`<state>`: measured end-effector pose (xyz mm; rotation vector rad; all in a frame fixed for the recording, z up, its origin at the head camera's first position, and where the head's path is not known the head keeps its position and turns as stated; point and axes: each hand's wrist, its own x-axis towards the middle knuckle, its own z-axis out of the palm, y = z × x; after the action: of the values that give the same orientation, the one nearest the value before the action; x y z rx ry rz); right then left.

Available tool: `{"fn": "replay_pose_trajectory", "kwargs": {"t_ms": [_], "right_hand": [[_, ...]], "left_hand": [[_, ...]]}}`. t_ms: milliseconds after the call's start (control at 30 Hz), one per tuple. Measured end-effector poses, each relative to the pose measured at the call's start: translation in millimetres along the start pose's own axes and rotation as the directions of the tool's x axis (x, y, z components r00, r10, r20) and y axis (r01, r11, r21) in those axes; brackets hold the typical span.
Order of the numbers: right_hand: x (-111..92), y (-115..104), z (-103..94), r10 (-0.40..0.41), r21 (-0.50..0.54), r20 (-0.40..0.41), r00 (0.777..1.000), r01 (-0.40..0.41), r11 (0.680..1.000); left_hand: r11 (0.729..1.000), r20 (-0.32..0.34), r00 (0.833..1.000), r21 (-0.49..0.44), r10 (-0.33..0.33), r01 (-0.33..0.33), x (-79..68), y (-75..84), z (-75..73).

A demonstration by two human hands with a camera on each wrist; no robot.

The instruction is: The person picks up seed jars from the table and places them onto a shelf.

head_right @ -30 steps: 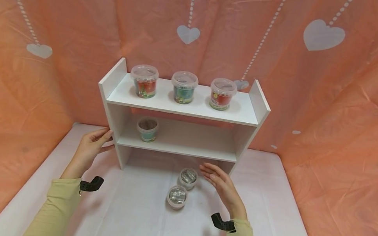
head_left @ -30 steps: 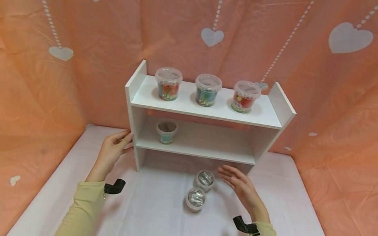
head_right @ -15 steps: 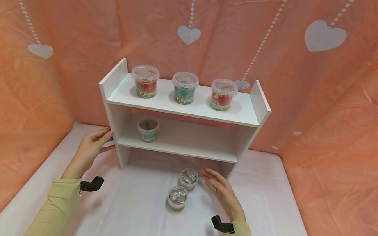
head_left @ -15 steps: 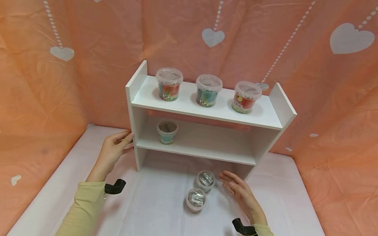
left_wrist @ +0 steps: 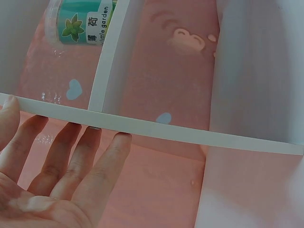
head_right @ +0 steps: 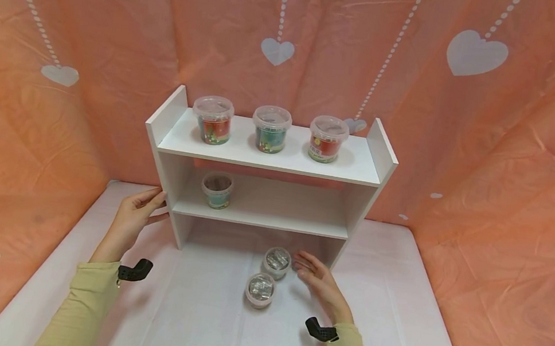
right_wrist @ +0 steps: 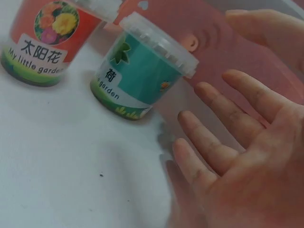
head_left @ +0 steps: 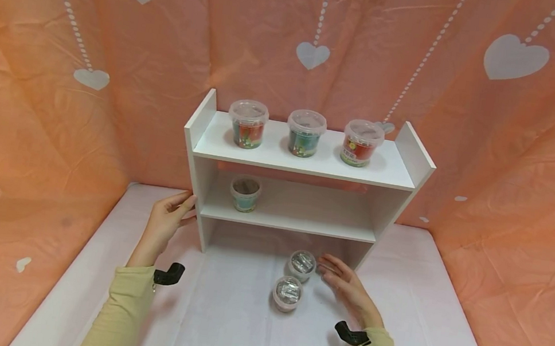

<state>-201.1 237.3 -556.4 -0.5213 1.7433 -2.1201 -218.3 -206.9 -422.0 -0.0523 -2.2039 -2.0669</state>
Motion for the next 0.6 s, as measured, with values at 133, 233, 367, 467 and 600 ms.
{"fn": "replay_pose_trajectory", "kwargs": {"t_ms": [133,233,367,467,600], "right_hand": [[4,3,-0.4,-0.013,-0.018,0.008,1.0,0.013,1.0],[7,5,-1.5,-0.05,-0.028,0.028,0.998,0.051,0.998],[13,8,-2.0,-0.091,-0.041,0.047,0.995,0.093,0.995],[17,7,-0.5,-0.088,-0.057,0.042,0.995,0.09,0.994],[21,4,2.5,-0.049,-0.074,0.03,0.998,0.051,0.996]], "left_hand": [[1.0,0.002,1.0,0.001,0.002,-0.002,0.1,-0.1,1.0],[1.0,-0.001,1.0,0.004,0.0,0.0,0.4,-0.5,1.5],[1.0,-0.003,1.0,-0.002,-0.002,0.002,1.2,-1.1,2.1],[1.0,-0.003,1.0,-0.005,-0.001,0.001,1.4,-0.7,1.9],[1.0,-0.004,1.0,-0.001,-0.001,0.001,0.4,0.5,0.9]]}}
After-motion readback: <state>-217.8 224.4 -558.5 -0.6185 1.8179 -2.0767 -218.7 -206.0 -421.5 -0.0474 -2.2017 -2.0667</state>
